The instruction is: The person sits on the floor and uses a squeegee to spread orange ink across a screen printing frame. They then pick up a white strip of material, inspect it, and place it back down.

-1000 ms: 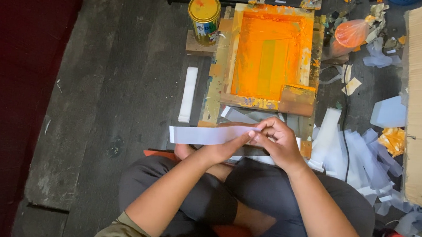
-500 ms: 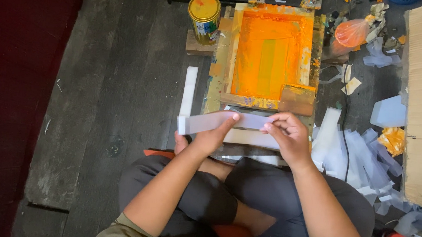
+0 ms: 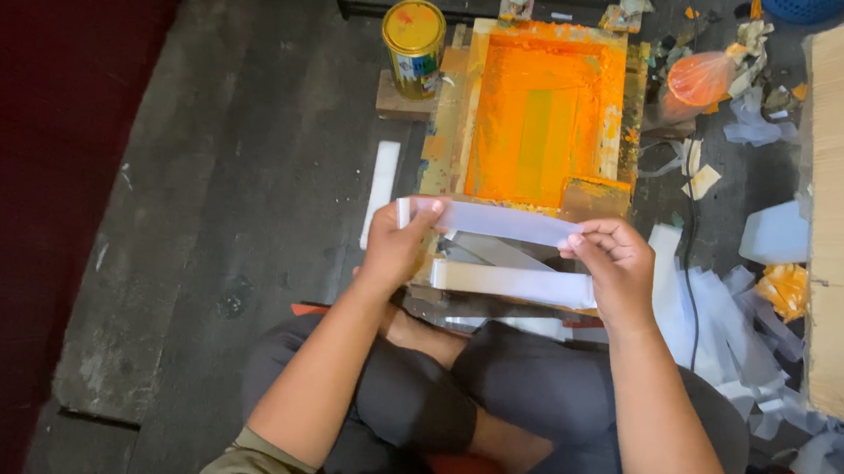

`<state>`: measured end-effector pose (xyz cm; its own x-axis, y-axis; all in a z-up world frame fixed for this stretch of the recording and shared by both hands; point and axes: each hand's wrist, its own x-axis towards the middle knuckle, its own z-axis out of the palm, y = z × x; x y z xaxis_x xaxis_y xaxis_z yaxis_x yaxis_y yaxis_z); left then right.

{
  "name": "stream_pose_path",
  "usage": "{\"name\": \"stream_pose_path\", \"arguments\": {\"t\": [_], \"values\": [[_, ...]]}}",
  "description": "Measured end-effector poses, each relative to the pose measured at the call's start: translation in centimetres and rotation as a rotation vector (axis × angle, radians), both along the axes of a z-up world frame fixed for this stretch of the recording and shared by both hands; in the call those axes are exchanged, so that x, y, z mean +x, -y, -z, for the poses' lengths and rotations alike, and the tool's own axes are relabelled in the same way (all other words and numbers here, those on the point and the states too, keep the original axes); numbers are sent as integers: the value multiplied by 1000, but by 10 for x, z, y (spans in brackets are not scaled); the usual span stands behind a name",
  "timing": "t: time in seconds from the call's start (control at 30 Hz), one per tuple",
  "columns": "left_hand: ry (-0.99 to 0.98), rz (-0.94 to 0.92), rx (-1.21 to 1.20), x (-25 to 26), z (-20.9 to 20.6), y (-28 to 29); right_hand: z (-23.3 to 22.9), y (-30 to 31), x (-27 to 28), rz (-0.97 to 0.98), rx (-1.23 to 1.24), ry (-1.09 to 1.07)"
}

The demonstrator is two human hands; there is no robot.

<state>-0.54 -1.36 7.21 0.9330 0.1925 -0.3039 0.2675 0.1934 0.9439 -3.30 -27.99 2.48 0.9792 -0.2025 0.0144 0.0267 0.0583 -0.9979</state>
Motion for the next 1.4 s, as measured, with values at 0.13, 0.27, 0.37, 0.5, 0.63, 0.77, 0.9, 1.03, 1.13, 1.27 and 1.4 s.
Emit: {"name": "stream_pose_path", "arguments": {"t": [0.13, 0.27, 0.37, 0.5, 0.63, 0.77, 0.9, 1.03, 1.13, 1.27, 1.4], "values": [[51, 43, -57, -1, 21, -2, 10, 3, 4, -30, 65, -26], [51, 51, -175, -7, 26, 3, 15, 3, 5, -51, 100, -42], [67, 50, -230, -11, 29, 5, 24, 8, 5, -18, 101, -27], [123, 121, -211, -16, 40, 1, 32, 17, 12, 52, 152, -36], [161, 204, -132, -28, 53, 17, -6, 26, 30, -2, 121, 7], [132, 346, -137, -59, 58, 45, -43, 33, 63, -102, -25, 92], [105, 476, -164, -84, 49, 61, -107, 20, 64, -389, -325, 112], [103, 492, -151, -102, 10, 61, -81, 19, 64, -390, -243, 117], [87, 514, -138, -107, 25, 56, -63, 20, 64, -433, -83, 5], [88, 524, -155, -105, 18, 56, -75, 34, 71, -479, -333, -56], [114, 539, -179, -105, 26, 65, -82, 46, 73, -553, -1028, -41]]}}
